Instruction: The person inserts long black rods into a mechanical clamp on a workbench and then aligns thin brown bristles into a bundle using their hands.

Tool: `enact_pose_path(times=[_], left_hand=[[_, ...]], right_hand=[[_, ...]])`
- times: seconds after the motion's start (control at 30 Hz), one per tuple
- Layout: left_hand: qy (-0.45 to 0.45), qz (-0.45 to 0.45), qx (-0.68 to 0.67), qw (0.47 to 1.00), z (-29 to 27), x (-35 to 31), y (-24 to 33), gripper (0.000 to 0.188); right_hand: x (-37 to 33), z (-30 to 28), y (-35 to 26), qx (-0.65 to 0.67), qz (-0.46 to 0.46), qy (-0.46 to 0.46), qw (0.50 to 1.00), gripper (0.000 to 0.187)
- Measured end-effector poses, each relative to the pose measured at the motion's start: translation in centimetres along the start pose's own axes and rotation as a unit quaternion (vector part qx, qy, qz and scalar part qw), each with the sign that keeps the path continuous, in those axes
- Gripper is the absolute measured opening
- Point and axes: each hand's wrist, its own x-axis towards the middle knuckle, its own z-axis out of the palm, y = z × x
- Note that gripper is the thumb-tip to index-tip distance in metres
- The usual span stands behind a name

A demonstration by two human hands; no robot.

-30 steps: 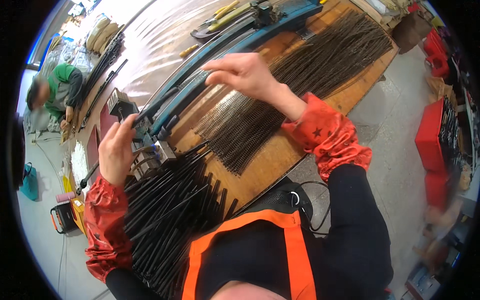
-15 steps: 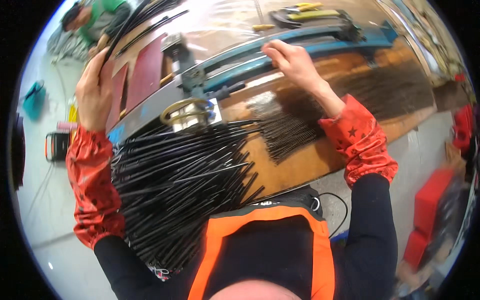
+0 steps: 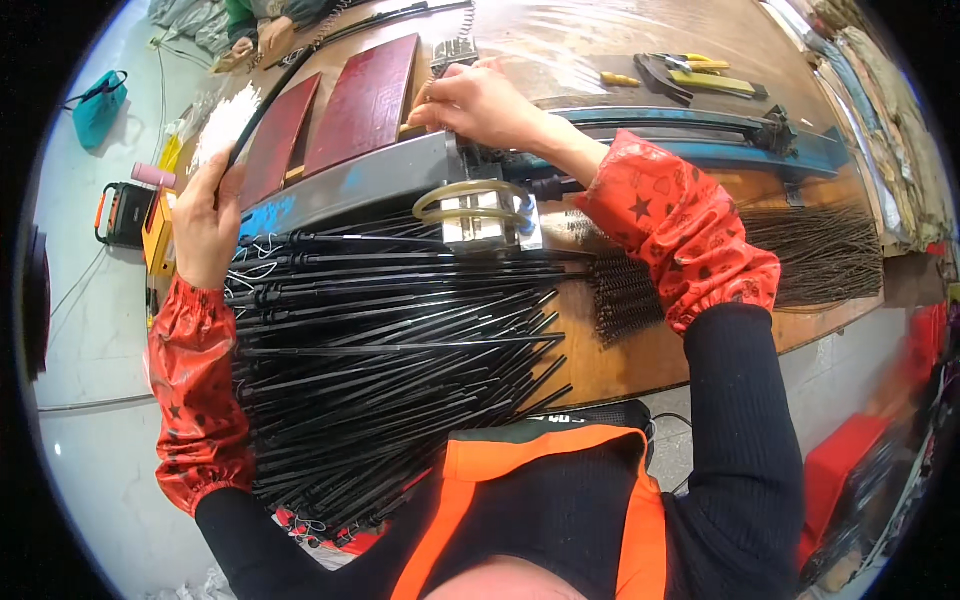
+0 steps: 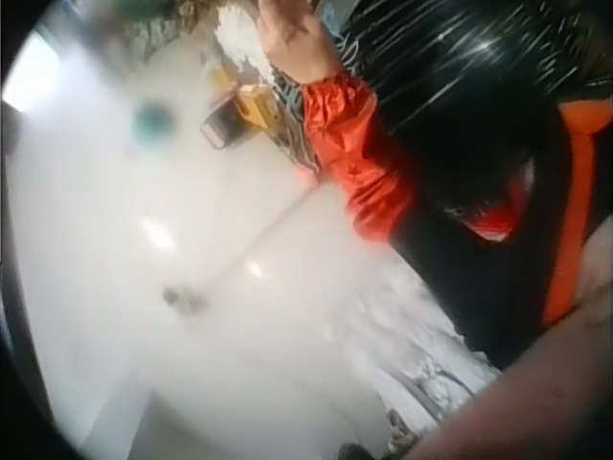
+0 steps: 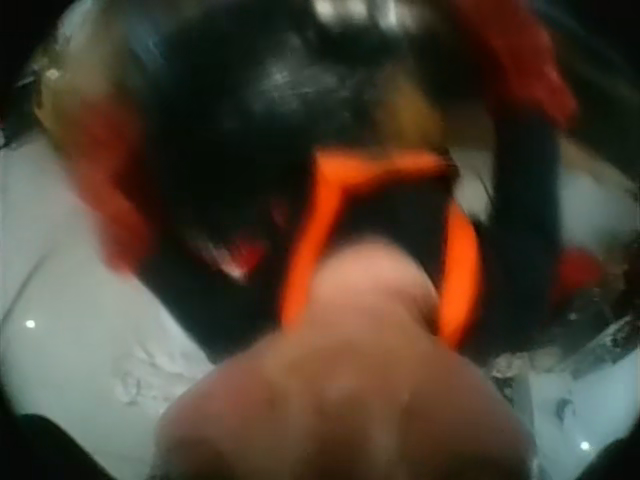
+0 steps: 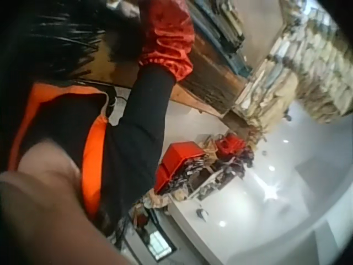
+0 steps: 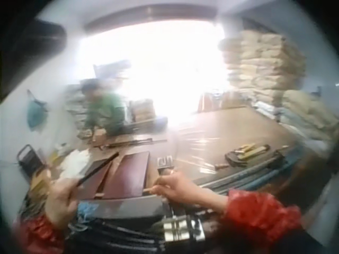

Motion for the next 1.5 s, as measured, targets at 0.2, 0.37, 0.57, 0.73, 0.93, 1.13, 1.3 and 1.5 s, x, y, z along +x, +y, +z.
enact_pose_path(times=[0.2, 0.37, 0.57, 0.73, 0.93, 1.13, 1.3, 1.5], left_hand=[[-0.015, -0.021, -0.001, 1.0, 0.9, 0.2, -0.2, 0.027], [-0.107, -0.093, 0.047, 0.989, 0.9, -1.4, -1.3, 0.026], [-0.18, 0.032, -0.01, 0.983, 9.5, 0.0, 2.8, 0.023], [-0.148, 0.064, -0.072, 0.984, 14.6, 2.1, 4.2, 0.024], [-0.143, 0.004, -0.107, 0.984, 15.0, 1.8, 5.4, 0.021], [-0.126, -0.031, -0.148, 0.98, 15.8, 1.6, 5.6, 0.021], [-0.123, -0.043, -0.172, 0.977, 15.8, 1.6, 5.4, 0.021], [-0.148, -0.001, -0.231, 0.962, 16.4, 3.2, 4.8, 0.023]], right_hand=[[1.1, 0.7, -0.9, -0.218, -0.084, -0.022, 0.972, 0.013], [-7.5, -6.1, 4.8, -0.347, -0.08, 0.093, 0.93, 0.007], [-18.9, -16.8, 8.4, -0.42, 0.058, 0.131, 0.896, 0.005], [-20.2, -18.2, 9.0, -0.38, 0.062, 0.135, 0.913, 0.009], [-22.5, -17.4, 11.1, -0.36, 0.106, 0.15, 0.915, 0.01], [-21.4, -16.7, 10.9, -0.356, 0.082, 0.161, 0.917, 0.012], [-21.2, -16.5, 10.5, -0.347, 0.088, 0.175, 0.917, 0.013], [-22.9, -18.3, 9.4, -0.364, 0.109, 0.156, 0.912, 0.019]])
